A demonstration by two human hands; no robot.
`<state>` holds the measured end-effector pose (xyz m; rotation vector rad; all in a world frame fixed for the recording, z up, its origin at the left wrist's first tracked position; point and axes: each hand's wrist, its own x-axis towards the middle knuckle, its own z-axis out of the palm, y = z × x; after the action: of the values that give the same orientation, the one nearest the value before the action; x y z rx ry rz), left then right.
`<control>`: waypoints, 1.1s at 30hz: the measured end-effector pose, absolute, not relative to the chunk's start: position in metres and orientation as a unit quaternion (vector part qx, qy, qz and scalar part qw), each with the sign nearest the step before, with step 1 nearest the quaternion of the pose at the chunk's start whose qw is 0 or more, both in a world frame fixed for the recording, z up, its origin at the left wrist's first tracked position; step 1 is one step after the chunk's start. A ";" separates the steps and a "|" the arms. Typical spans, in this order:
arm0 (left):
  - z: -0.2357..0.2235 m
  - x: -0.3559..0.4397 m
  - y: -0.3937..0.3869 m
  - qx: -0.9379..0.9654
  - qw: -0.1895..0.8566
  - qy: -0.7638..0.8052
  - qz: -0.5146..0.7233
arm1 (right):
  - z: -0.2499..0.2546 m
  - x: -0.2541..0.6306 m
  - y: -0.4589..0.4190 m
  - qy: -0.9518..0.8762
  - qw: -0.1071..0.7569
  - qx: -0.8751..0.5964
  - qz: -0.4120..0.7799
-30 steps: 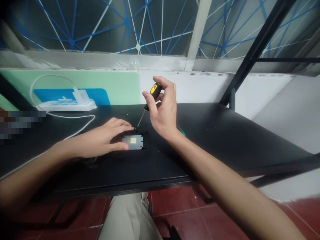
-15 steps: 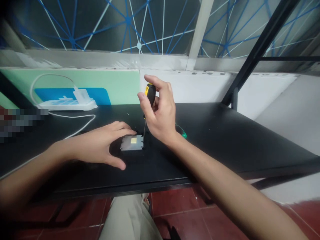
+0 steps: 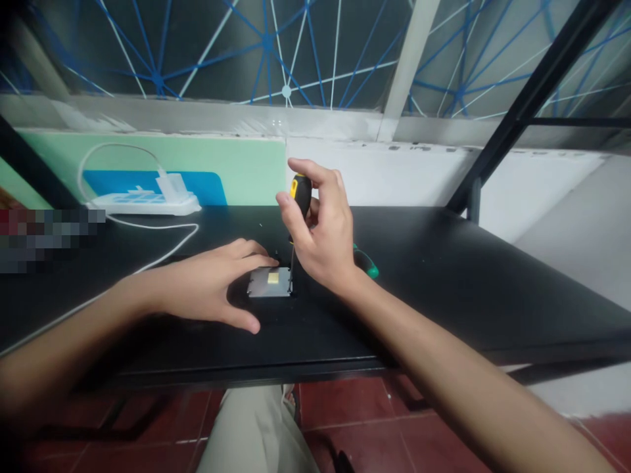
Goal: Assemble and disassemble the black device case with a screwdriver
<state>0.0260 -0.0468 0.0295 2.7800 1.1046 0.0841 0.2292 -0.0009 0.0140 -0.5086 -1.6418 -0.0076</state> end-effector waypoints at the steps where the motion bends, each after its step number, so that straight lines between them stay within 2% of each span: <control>1: 0.029 0.026 -0.047 0.927 0.074 0.367 0.029 | 0.014 0.229 0.000 -0.724 0.654 -0.219 -0.004; 16: 0.029 0.026 -0.046 0.929 0.063 0.364 0.033 | 0.012 0.229 -0.003 -0.733 0.643 -0.218 0.026; 33: 0.028 0.025 -0.046 0.931 0.060 0.359 0.033 | 0.012 0.230 -0.003 -0.720 0.658 -0.219 0.007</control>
<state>0.0250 -0.0462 0.0280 2.8172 1.0877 0.0988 0.2299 -0.0026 0.0120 -0.4970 -1.6313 0.0164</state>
